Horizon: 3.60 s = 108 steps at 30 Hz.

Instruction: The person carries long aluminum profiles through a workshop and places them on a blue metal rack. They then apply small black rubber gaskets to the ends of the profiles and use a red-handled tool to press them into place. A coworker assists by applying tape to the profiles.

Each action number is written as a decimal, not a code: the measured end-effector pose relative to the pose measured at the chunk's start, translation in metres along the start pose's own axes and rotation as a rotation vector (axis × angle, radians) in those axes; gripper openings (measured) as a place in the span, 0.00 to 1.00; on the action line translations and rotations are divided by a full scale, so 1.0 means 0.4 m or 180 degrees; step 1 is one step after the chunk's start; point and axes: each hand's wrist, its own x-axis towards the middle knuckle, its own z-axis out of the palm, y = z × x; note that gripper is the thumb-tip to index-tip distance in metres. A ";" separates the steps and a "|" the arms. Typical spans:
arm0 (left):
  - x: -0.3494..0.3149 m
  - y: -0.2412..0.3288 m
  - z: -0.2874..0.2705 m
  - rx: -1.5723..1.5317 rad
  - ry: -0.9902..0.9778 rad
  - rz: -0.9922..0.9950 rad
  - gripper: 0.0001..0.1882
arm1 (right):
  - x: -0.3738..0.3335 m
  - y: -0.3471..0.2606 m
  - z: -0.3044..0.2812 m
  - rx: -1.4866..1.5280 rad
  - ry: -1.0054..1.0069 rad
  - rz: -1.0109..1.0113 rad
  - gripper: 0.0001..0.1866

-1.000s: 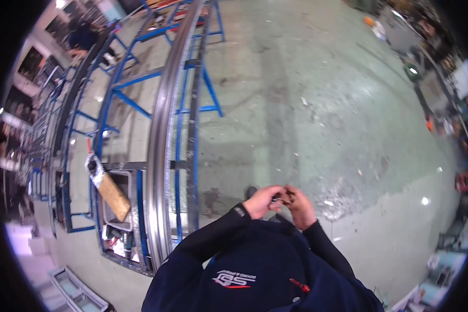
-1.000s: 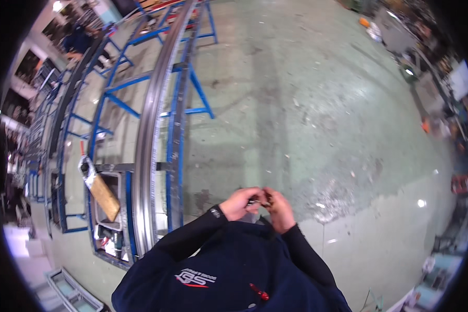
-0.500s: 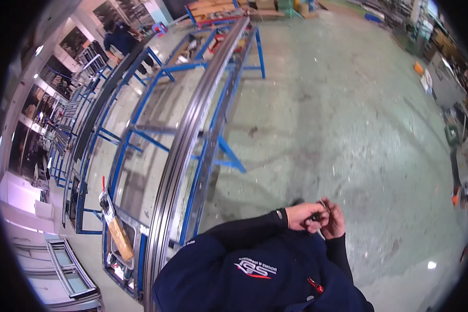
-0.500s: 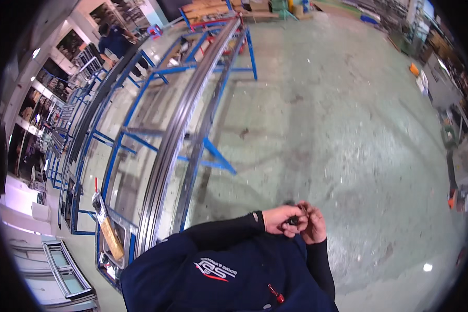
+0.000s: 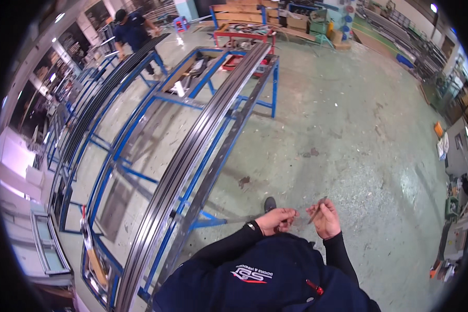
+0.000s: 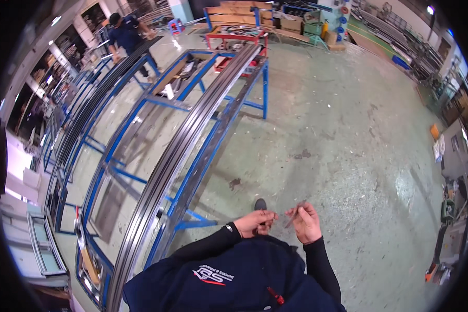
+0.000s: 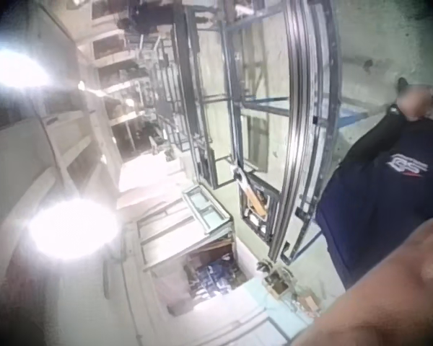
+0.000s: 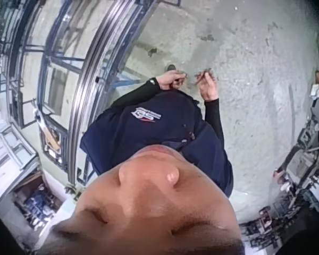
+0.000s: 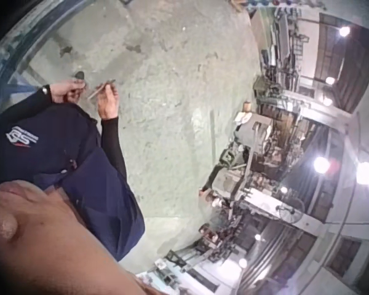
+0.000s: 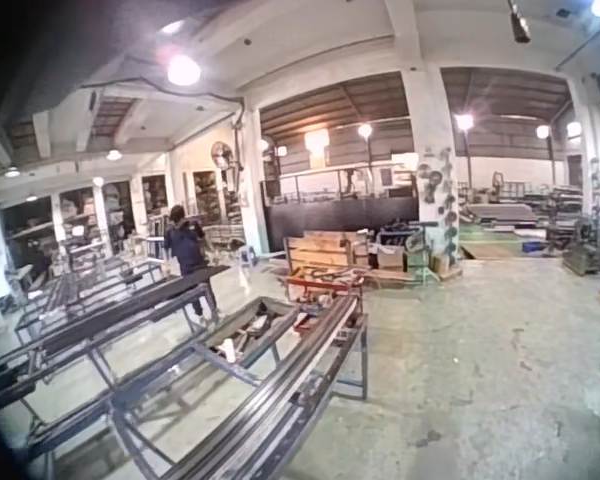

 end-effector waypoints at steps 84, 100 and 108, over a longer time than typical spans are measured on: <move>1.245 2.021 -0.289 -0.1212 0.4207 0.2927 0.08 | 3.130 -0.086 -0.002 -0.2956 -0.0982 0.0809 0.13; 1.350 2.171 -0.496 0.1695 0.4969 0.2393 0.10 | 3.075 -0.062 -0.072 -0.3023 -0.0369 0.2256 0.16; 1.460 2.294 -0.557 0.3003 0.5729 0.2111 0.12 | 3.095 -0.144 0.062 -0.5051 -0.1076 -0.0888 0.14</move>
